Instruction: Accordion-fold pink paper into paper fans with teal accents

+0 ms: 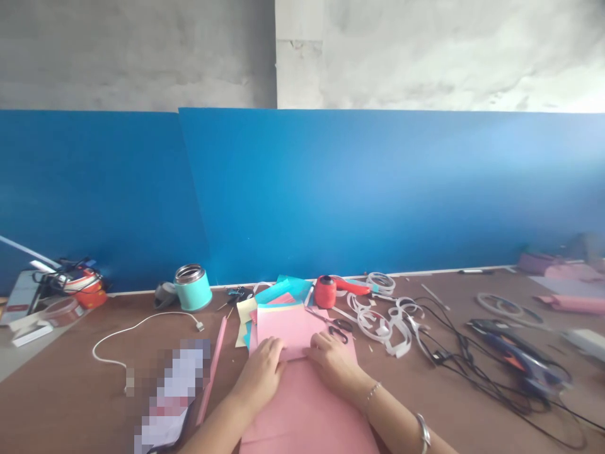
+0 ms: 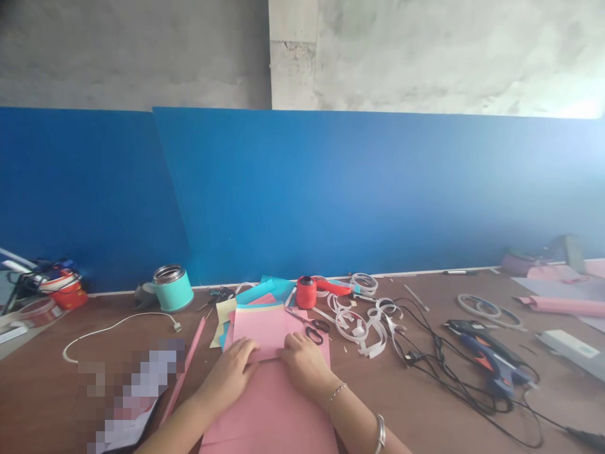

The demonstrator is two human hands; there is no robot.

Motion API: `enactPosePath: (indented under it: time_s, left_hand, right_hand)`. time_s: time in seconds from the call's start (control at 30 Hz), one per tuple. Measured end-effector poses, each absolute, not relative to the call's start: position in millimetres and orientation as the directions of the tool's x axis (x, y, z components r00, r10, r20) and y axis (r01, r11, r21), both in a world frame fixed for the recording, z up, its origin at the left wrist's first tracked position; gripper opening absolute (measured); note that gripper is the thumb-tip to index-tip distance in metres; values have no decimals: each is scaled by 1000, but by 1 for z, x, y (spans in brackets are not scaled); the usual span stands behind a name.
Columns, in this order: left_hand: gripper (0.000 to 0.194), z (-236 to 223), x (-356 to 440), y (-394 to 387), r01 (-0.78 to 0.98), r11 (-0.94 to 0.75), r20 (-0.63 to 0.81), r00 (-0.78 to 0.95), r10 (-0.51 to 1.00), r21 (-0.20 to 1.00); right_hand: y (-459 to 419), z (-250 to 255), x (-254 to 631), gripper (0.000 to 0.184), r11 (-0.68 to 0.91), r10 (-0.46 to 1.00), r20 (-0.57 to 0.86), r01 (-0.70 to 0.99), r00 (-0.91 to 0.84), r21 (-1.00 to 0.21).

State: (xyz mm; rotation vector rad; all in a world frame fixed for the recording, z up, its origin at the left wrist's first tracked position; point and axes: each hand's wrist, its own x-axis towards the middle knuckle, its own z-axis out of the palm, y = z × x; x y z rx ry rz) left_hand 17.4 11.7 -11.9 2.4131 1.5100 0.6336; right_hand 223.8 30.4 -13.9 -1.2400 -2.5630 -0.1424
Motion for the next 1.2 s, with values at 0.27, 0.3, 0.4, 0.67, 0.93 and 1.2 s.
enactPosePath:
  time_s: [0.27, 0.3, 0.4, 0.67, 0.93, 1.2]
  left_hand:
    - [18, -9, -3, 4, 744, -393, 248, 305, 919, 540]
    - [18, -9, -3, 5, 744, -383, 240, 299, 924, 548]
    - [17, -9, -5, 10, 751, -360, 235, 273, 933, 554]
    - [18, -12, -12, 15, 749, -343, 254, 238, 938, 567]
    - [25, -18, -14, 18, 831, -281, 251, 177, 952, 480]
    - [23, -19, -13, 20, 881, -218, 215, 137, 967, 419]
  right_hand:
    - [34, -22, 231, 17, 578, 816, 344, 668, -464, -469]
    - [36, -25, 233, 15, 556, 831, 343, 644, -437, -526]
    - [41, -30, 235, 13, 506, 861, 321, 599, -394, -621]
    - [42, -27, 234, 23, 488, 872, 309, 621, -380, -614]
    - [46, -32, 231, 25, 458, 888, 324, 699, -327, -549]
    - [51, -30, 229, 27, 351, 936, 258, 682, -239, -642]
